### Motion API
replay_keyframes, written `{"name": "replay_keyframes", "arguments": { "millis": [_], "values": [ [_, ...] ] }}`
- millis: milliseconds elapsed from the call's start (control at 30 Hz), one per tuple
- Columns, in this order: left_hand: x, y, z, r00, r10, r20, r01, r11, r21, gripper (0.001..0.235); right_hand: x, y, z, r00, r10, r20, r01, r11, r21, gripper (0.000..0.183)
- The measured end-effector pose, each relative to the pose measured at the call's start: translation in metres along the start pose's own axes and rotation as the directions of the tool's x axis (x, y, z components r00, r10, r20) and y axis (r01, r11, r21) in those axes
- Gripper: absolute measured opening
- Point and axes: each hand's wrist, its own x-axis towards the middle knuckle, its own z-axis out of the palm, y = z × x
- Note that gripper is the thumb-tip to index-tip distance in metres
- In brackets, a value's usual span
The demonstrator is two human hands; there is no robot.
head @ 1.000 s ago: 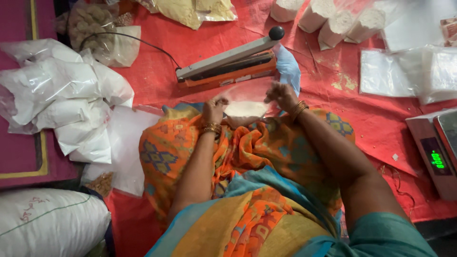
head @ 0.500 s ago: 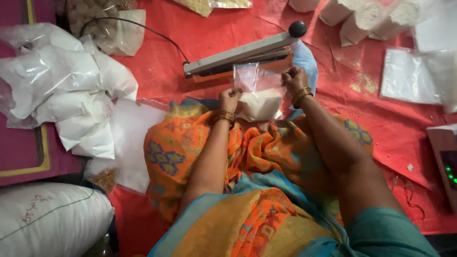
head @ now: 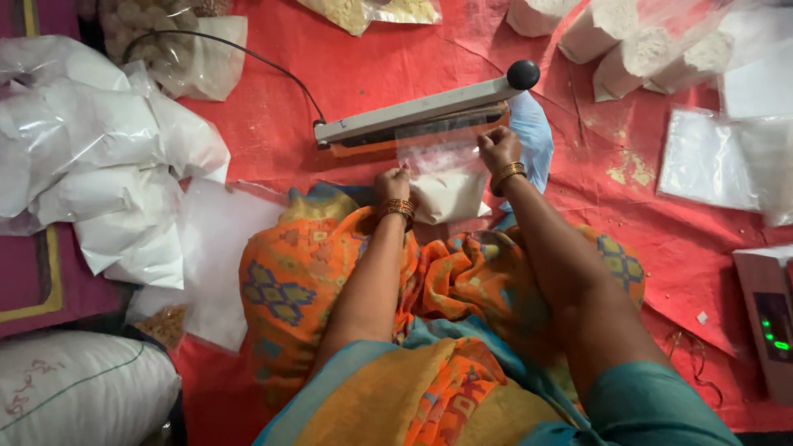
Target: The person sits on a red floor covering and repeatedly fills small plastic bags with a white powder, seals them using a handheld heat sealer, and places the sealed bags aside. A digital scale and stacks of empty bags are visible nearby.
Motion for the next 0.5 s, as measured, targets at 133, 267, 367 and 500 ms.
{"name": "replay_keyframes", "arguments": {
  "millis": [133,267,367,500],
  "values": [
    [0.008,0.004,0.006,0.997,0.053,-0.053,-0.06,0.99,-0.128,0.036,0.012,0.007,0.007,0.993,0.031,0.112,-0.067,0.943,0.327,0.014],
    [0.015,0.014,0.002,0.987,0.024,-0.157,-0.028,0.999,-0.025,0.03,0.024,0.011,0.011,0.985,0.034,0.17,-0.093,0.93,0.356,0.013],
    [0.017,0.022,-0.005,0.982,0.055,-0.179,-0.057,0.998,-0.006,0.029,0.03,0.013,0.009,0.979,0.029,0.201,-0.114,0.897,0.427,0.012],
    [0.013,0.029,-0.011,0.977,0.061,-0.205,-0.061,0.998,0.006,0.03,0.034,0.003,-0.007,0.978,-0.049,0.205,-0.09,0.781,0.618,0.012]
  ]
}}
